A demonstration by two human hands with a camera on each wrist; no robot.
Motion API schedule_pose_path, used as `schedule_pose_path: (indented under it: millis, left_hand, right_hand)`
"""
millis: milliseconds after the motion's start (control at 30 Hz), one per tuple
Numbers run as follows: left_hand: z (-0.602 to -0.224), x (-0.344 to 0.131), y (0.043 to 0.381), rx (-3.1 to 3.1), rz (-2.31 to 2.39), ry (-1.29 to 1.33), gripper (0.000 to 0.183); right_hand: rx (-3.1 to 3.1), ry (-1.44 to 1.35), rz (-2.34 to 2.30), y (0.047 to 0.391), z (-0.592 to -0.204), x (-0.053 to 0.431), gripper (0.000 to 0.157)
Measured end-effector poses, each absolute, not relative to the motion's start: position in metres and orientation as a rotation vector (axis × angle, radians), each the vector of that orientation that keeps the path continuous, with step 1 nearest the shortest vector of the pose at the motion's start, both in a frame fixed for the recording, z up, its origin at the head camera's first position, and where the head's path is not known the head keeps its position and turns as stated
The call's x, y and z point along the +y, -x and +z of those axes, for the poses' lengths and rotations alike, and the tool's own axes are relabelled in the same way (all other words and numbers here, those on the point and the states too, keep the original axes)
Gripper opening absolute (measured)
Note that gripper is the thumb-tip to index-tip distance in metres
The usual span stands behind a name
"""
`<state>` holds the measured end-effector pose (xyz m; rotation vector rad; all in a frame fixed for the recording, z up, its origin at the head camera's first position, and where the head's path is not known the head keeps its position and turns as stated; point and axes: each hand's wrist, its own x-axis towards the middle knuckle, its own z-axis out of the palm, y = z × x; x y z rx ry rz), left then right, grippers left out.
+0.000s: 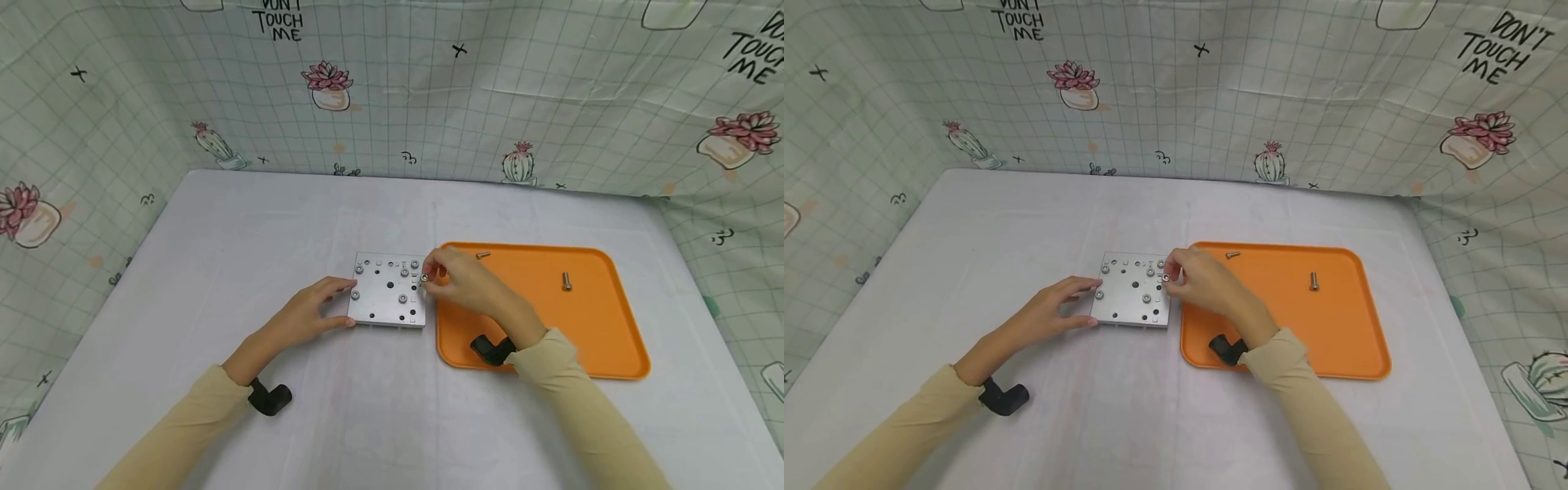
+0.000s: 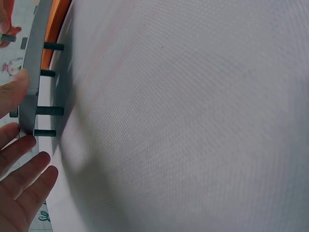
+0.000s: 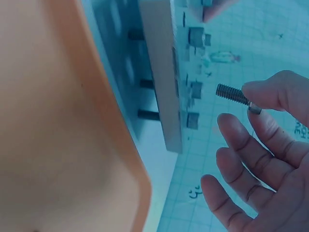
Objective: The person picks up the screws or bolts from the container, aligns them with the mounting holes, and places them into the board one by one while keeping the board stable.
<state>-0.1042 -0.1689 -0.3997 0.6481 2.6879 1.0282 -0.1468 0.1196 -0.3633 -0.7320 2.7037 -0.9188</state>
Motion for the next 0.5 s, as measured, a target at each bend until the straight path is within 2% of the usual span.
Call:
schedule_pose_path:
  millis: [500]
  left_hand:
    - [-0.3988, -0.168, 0.1041, 2.679, 1.012, -0.607, 0.064]
  right_hand:
    - [2.727, 0.732, -0.82, 0.1492, -0.3728, 0.1083, 0.011]
